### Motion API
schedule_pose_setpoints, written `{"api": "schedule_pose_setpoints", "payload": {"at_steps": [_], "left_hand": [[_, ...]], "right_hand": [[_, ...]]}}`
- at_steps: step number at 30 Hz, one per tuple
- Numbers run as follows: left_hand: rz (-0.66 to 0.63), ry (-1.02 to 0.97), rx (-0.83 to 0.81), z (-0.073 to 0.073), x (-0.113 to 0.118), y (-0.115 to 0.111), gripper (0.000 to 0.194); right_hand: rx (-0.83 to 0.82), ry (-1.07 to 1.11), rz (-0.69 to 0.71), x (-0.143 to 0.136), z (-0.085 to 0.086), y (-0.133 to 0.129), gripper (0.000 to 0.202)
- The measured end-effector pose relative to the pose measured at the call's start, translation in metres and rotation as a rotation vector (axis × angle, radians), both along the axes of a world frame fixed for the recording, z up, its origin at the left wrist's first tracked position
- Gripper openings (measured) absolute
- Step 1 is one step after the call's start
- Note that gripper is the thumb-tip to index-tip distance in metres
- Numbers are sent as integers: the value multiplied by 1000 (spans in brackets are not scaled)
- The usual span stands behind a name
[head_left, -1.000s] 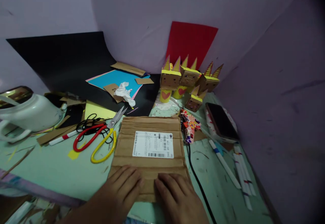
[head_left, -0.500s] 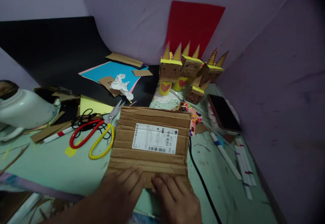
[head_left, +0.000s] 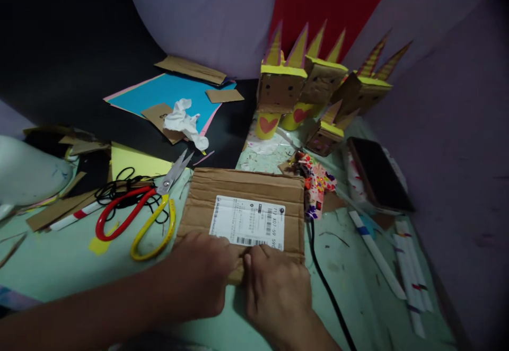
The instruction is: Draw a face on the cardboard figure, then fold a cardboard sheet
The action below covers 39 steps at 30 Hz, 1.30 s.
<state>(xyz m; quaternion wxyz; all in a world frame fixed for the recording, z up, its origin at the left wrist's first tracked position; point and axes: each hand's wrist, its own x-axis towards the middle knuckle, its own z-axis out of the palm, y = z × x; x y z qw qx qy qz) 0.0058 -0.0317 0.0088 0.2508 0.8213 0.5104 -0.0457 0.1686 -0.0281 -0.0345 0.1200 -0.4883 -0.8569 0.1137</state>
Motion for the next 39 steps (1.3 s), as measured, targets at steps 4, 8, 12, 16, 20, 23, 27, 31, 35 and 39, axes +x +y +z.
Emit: {"api": "schedule_pose_setpoints", "payload": {"at_steps": [4, 8, 12, 16, 20, 23, 27, 31, 35, 39], "left_hand": [[61, 67, 42, 3, 6, -6, 21], [68, 45, 263, 2, 5, -18, 20], [-68, -82, 772, -11, 3, -41, 21], [-156, -96, 935, -28, 3, -56, 32], [-196, -89, 953, -32, 2, -56, 31], [-164, -124, 922, -30, 0, -53, 27], [-156, -183, 677, -22, -5, -44, 20], [-131, -204, 370, -10, -12, -11, 17], [-148, -157, 189, -3, -14, 22, 31], [-149, -244, 733, -11, -15, 22, 19]], "right_hand": [[49, -32, -8, -2, 3, 1, 18], [26, -77, 24, -3, 11, 6, 23], [-184, -65, -5, 0, 25, 11, 23], [-317, 60, 62, 11, 28, 7, 13], [112, 173, 239, 27, 16, -4, 23], [419, 157, 287, 33, 1, -12, 45], [474, 186, 214, 33, -8, -17, 43], [293, 88, 220, 28, 7, -1, 46], [54, -38, 152, 20, 20, 25, 32], [-30, -79, 64, 15, 20, 35, 26]]}}
